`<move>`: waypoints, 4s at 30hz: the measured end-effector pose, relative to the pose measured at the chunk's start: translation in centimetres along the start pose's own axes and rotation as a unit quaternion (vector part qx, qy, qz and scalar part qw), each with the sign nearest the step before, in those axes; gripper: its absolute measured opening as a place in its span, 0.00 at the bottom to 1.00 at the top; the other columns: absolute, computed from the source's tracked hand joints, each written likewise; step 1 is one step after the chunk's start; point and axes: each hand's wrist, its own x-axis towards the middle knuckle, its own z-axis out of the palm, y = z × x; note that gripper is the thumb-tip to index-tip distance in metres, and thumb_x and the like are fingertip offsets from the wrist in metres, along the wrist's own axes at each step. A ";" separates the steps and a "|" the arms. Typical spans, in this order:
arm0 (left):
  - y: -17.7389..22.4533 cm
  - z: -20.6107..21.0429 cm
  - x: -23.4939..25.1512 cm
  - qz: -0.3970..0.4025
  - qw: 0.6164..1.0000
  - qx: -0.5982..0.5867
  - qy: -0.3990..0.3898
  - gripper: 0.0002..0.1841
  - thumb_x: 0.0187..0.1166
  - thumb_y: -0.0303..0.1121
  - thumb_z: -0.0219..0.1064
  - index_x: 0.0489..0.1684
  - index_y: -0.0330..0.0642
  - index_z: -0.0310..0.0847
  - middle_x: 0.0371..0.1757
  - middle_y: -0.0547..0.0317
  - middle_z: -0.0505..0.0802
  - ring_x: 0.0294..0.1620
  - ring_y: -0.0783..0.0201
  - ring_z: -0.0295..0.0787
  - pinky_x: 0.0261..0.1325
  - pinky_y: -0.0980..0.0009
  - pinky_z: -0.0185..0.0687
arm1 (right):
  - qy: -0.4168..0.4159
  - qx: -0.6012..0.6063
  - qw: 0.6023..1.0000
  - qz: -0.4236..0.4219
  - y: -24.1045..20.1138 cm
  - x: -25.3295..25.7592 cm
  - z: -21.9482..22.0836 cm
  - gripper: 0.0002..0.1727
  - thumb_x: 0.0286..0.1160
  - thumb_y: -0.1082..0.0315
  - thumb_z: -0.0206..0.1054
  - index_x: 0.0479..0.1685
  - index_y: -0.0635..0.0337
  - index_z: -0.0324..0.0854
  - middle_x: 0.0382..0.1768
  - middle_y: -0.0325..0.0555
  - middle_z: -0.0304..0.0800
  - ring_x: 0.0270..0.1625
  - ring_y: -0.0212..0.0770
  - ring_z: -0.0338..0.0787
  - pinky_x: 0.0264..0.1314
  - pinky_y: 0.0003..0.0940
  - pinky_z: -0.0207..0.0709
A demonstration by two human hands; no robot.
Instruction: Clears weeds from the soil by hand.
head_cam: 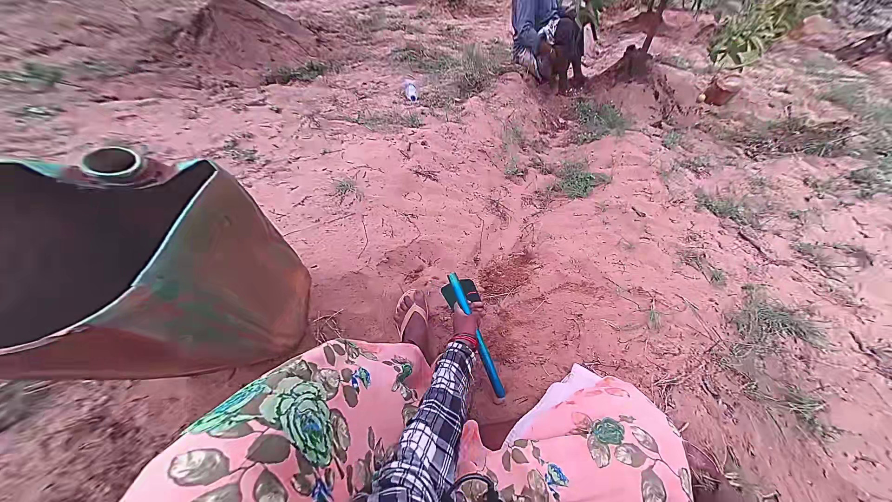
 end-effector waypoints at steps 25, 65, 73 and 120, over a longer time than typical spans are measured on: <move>-0.9 5.8 -2.2 -0.034 0.959 0.213 -0.182 0.32 0.72 0.13 0.65 0.79 0.37 0.65 0.65 0.50 0.91 0.42 0.62 0.90 0.42 0.64 0.83 | -0.229 -0.143 0.902 -0.336 -39.6 1.3 0.0 0.29 0.78 0.66 0.70 0.79 0.59 0.76 0.75 0.63 0.82 0.79 0.62 0.81 0.78 0.64 0.72; 5.4 7.9 -5.9 -0.080 0.985 0.088 -0.121 0.26 0.96 0.53 0.41 0.58 0.38 0.73 0.23 0.64 0.71 0.14 0.71 0.65 0.20 0.75 0.69 | -0.153 -0.005 0.942 -0.299 -38.2 4.6 -5.0 0.24 0.79 0.64 0.72 0.74 0.57 0.81 0.66 0.66 0.88 0.70 0.68 0.86 0.69 0.71 0.76; 1.3 9.4 -3.6 -0.057 0.960 0.234 -0.145 0.30 0.95 0.55 0.43 0.68 0.33 0.72 0.29 0.55 0.77 0.22 0.62 0.72 0.32 0.64 0.78 | -0.130 0.025 0.945 -0.301 -37.0 4.7 -6.4 0.23 0.78 0.66 0.72 0.71 0.59 0.82 0.64 0.68 0.88 0.68 0.70 0.87 0.67 0.73 0.75; 1.9 11.7 -0.4 -0.133 0.974 0.096 -0.158 0.28 0.95 0.57 0.39 0.62 0.40 0.72 0.22 0.65 0.71 0.13 0.71 0.63 0.18 0.75 0.67 | -0.147 0.018 0.935 -0.321 -36.4 4.0 -8.1 0.20 0.81 0.63 0.72 0.68 0.59 0.82 0.61 0.65 0.90 0.66 0.67 0.88 0.67 0.70 0.76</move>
